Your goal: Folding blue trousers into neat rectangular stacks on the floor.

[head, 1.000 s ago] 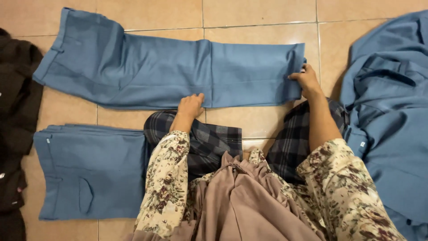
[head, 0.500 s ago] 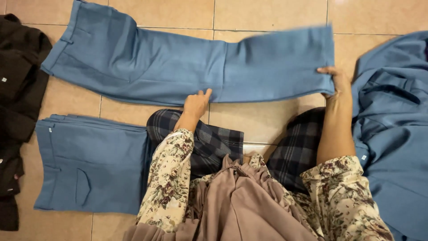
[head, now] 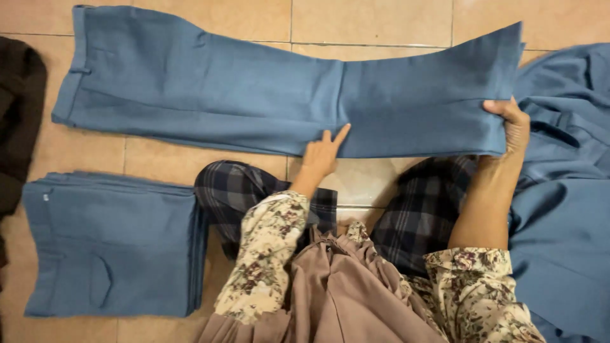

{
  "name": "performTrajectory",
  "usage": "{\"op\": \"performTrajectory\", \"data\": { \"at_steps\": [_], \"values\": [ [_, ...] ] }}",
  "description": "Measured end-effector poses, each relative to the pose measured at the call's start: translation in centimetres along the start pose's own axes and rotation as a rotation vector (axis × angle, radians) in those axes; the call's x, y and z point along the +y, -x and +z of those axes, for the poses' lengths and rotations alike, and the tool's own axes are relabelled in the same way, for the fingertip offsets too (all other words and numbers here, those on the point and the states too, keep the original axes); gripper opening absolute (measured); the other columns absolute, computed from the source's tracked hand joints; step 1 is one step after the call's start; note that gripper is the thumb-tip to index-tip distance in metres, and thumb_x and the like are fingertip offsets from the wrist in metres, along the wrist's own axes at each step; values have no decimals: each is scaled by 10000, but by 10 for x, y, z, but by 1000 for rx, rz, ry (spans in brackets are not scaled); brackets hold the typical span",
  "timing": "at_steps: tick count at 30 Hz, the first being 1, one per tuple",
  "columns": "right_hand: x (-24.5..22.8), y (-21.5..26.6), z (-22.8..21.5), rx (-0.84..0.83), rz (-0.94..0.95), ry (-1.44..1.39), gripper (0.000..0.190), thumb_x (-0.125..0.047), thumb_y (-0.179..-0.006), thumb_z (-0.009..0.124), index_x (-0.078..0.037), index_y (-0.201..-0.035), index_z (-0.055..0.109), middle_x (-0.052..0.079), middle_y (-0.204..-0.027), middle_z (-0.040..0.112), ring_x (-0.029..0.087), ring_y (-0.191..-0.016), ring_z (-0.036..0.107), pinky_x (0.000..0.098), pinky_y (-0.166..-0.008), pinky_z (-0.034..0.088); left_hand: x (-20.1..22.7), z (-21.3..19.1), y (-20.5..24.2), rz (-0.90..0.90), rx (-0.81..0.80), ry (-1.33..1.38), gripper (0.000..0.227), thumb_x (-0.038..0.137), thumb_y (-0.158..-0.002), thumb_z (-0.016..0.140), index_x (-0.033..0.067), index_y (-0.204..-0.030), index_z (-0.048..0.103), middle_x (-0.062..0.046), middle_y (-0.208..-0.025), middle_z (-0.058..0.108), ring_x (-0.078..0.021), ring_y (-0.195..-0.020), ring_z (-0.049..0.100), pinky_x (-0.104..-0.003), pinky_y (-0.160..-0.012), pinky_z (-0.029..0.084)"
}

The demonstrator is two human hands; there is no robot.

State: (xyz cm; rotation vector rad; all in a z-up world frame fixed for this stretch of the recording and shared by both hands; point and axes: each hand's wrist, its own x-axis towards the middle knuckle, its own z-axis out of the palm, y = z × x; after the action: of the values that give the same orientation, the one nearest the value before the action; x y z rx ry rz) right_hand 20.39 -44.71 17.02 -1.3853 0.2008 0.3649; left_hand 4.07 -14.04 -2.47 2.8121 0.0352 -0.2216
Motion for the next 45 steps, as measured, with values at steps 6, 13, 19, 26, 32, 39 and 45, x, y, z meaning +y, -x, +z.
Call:
{"op": "performTrajectory", "data": {
  "at_steps": [6,13,19,26,32,39,45],
  "values": [
    [-33,26,5,82,-73,-77,594,-120,-748,641,-49,-1337,628,50,-1154,727,114,-888,657,185,-935,512,88,36,-28,85,30,120,965,60,-747,659,201,-1614,258,-191,-1197,539,-319,-776,651,-428,-644,583],
    [24,-27,49,-20,-79,36,683,-110,-718,745,-140,-1389,620,68,-1220,685,200,-1037,651,327,-947,521,135,63,-19,60,-189,574,937,370,-788,696,84,-1592,308,-201,-1398,458,-420,-1218,543,-508,-980,521],
    [77,-31,213,-161,61,16,693,11,-631,820,-130,-1293,670,76,-1114,671,258,-1012,677,395,-873,591,126,54,15,6,-143,964,769,482,-783,679,-38,-1344,600,-349,-1335,578,-521,-1307,517,-539,-1130,425],
    [177,-22,294,-514,227,382,865,-56,-835,806,-139,-1579,372,107,-1050,563,187,-747,683,324,-565,680,65,243,-27,-948,9,1465,627,497,-788,802,139,-1279,643,-182,-1222,699,-321,-1147,673,-392,-1005,506],
    [233,-74,190,-168,-160,763,398,-103,-889,753,-112,-1286,712,145,-826,685,246,-673,674,380,-491,560,-57,131,-7,-1323,628,1584,597,530,-777,815,15,-1041,669,-170,-705,696,-221,-482,643,-279,-419,440],
    [231,-61,100,331,-288,1149,365,-231,-904,801,-162,-1250,707,152,-1100,601,431,-1075,616,556,-928,519,-153,92,-13,-1355,843,1037,537,370,-884,787,102,-1320,622,-192,-1256,692,-346,-1186,674,-430,-992,579],
    [255,-55,71,334,0,1112,518,-421,-938,747,-240,-1399,597,49,-1099,640,320,-1104,648,571,-939,514,-146,71,-1,-1343,764,842,534,338,-856,809,228,-1321,571,-125,-1205,725,-289,-1125,712,-387,-938,610]
  ]
}}
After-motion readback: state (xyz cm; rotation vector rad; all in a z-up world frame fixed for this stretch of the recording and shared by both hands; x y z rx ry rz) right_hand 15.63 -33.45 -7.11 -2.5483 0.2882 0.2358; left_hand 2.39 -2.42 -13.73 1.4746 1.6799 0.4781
